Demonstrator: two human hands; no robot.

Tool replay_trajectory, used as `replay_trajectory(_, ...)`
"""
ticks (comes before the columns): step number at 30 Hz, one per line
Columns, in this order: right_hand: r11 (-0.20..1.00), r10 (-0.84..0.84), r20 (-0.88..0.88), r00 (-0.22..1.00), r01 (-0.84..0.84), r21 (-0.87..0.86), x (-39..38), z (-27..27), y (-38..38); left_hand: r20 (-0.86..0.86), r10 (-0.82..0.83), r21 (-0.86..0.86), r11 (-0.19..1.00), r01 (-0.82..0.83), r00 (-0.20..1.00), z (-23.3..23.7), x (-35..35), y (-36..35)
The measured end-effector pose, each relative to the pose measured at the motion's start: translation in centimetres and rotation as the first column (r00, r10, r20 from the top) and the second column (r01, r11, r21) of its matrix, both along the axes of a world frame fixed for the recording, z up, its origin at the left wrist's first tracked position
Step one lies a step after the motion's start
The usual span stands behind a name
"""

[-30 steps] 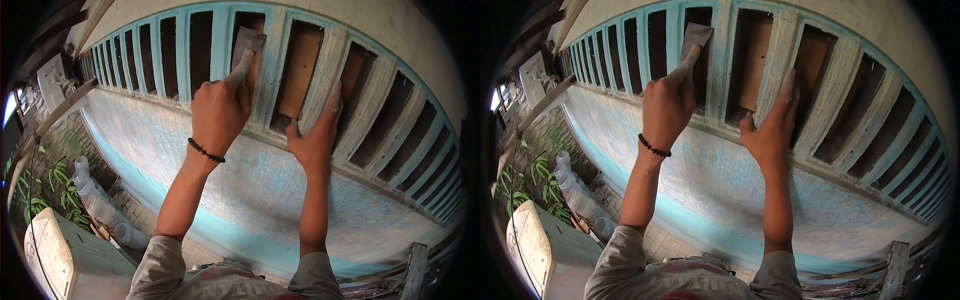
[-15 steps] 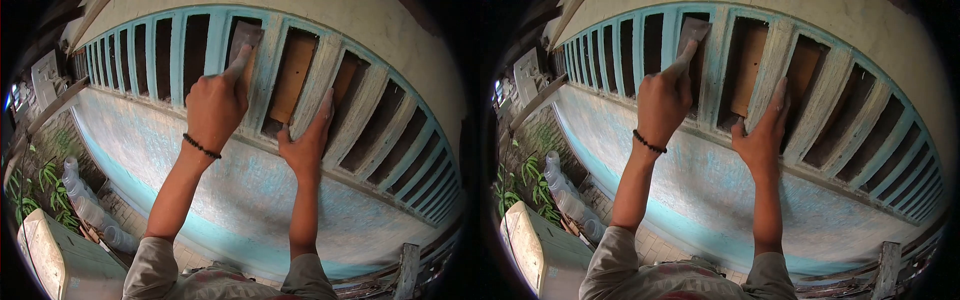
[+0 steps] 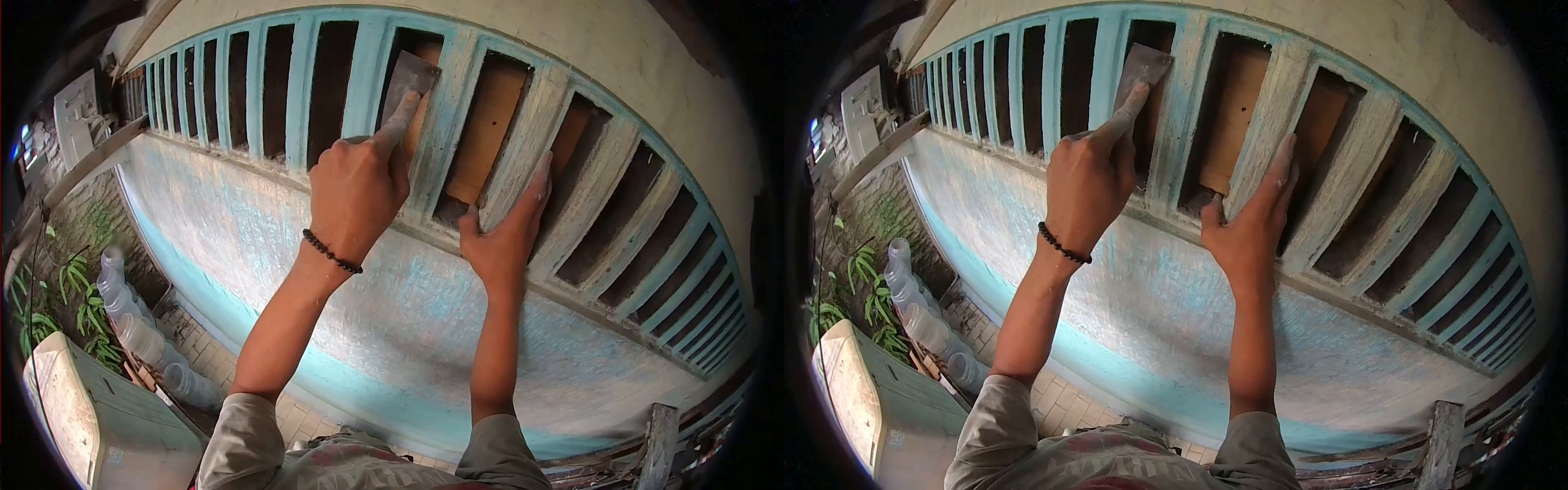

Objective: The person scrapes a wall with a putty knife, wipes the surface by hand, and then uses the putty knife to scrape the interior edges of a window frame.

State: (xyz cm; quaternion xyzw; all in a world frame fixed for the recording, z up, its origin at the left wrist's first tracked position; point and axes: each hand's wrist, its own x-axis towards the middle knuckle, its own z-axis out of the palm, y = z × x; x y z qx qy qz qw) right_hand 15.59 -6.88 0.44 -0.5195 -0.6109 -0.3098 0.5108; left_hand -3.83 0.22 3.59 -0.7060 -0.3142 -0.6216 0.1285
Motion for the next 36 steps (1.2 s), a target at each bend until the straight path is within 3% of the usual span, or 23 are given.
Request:
replay_trajectory(4, 1.000, 0.013, -0.002, 1.000, -0.013, -0.009, 0.1, 0.1, -0.2, 0.022, 0.054, 0.050, 0.997, -0.055, 0.998, 2.4, 0.7, 0.7)
replay_trajectory(11, 0.999, 0.031, -0.041, 0.999, -0.032, -0.026, 0.0, 0.1, -0.2, 0.055, -0.026, 0.022, 0.999, 0.025, 0.998, 1.1, 0.6, -0.1)
replay_trajectory(18, 0.998, 0.059, -0.077, 0.995, -0.060, -0.003, -0.2, 0.1, 0.0, 0.003, 0.020, -0.025, 0.999, -0.020, 1.000, 0.7, 0.3, -0.1)
replay_trajectory(24, 0.997, 0.074, -0.087, 0.993, -0.074, -0.004, -0.1, 0.1, 0.0, 0.033, 0.078, 0.051, 0.996, -0.080, 0.996, 2.4, 1.1, 1.0)
replay_trajectory(36, 0.997, 0.062, -0.026, 0.998, -0.061, 0.038, 0.4, -0.1, 0.2, 0.044, -0.012, -0.012, 1.000, 0.012, 0.999, 1.5, 0.6, 0.2)
